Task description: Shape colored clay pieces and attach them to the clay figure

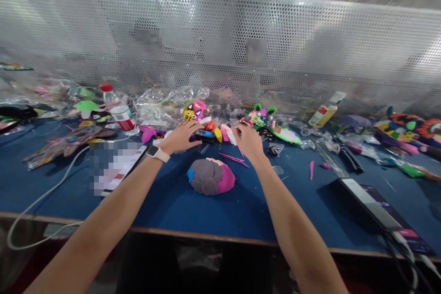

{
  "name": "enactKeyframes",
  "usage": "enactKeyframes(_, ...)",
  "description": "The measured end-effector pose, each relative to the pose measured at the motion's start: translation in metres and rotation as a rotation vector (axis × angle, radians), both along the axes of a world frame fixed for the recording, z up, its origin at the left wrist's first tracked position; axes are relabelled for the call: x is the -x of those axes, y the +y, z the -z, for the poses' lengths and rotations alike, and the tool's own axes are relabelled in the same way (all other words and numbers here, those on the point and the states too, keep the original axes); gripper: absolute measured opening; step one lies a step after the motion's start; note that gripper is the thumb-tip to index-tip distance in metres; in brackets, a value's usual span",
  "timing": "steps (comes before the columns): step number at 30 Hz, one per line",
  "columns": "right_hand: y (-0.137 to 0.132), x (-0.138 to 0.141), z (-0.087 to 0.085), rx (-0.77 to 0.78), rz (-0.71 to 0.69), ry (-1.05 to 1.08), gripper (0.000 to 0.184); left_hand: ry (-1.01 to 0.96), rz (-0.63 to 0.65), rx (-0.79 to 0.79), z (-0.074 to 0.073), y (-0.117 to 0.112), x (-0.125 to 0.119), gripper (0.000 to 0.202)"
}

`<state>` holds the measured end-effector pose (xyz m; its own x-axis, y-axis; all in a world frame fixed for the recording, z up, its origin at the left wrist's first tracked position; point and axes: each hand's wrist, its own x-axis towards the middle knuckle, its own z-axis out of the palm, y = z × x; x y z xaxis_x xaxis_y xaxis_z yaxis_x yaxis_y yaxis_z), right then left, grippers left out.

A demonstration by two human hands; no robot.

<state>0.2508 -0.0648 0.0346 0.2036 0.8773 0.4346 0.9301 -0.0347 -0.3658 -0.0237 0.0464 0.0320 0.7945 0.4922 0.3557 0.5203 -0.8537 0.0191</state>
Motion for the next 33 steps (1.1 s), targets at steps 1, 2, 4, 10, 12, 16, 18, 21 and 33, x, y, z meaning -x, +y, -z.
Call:
enactKeyframes(1, 0.0, 0.001, 0.001, 0.006, -0.017, -0.009, 0.041, 0.015, 0.006, 0.009, -0.001, 0.0, 0.003, 0.053)
enactKeyframes(2, 0.001, 0.002, 0.003, 0.013, -0.039, -0.017, 0.042, 0.025, 0.006, 0.014, -0.003, 0.0, 0.006, 0.052)
enactKeyframes(4, 0.002, 0.004, 0.007, 0.031, -0.087, -0.03, 0.04, 0.036, -0.009, 0.016, -0.004, 0.001, 0.01, 0.048)
enactKeyframes(10, 0.002, 0.009, 0.012, 0.057, -0.14, -0.01, 0.036, 0.044, -0.084, -0.003, -0.008, 0.005, 0.019, 0.034)
enactKeyframes(12, 0.001, 0.011, 0.012, 0.047, -0.153, 0.015, 0.036, 0.023, -0.134, -0.02, -0.011, 0.004, 0.019, 0.034)
enactKeyframes(16, 0.0, 0.013, 0.01, 0.018, -0.172, 0.019, 0.036, -0.038, -0.17, -0.053, -0.013, -0.007, 0.009, 0.034)
enactKeyframes(18, 0.0, 0.013, 0.01, 0.024, -0.166, -0.005, 0.036, -0.042, -0.133, -0.057, -0.013, -0.015, 0.001, 0.032)
enactKeyframes(21, 0.001, 0.013, 0.011, 0.044, -0.157, -0.027, 0.036, -0.041, -0.11, -0.044, -0.011, -0.025, -0.011, 0.03)
enactKeyframes(33, -0.001, 0.011, 0.01, 0.1, -0.166, -0.113, 0.033, 0.001, 0.081, 0.034, 0.006, -0.029, -0.02, 0.03)
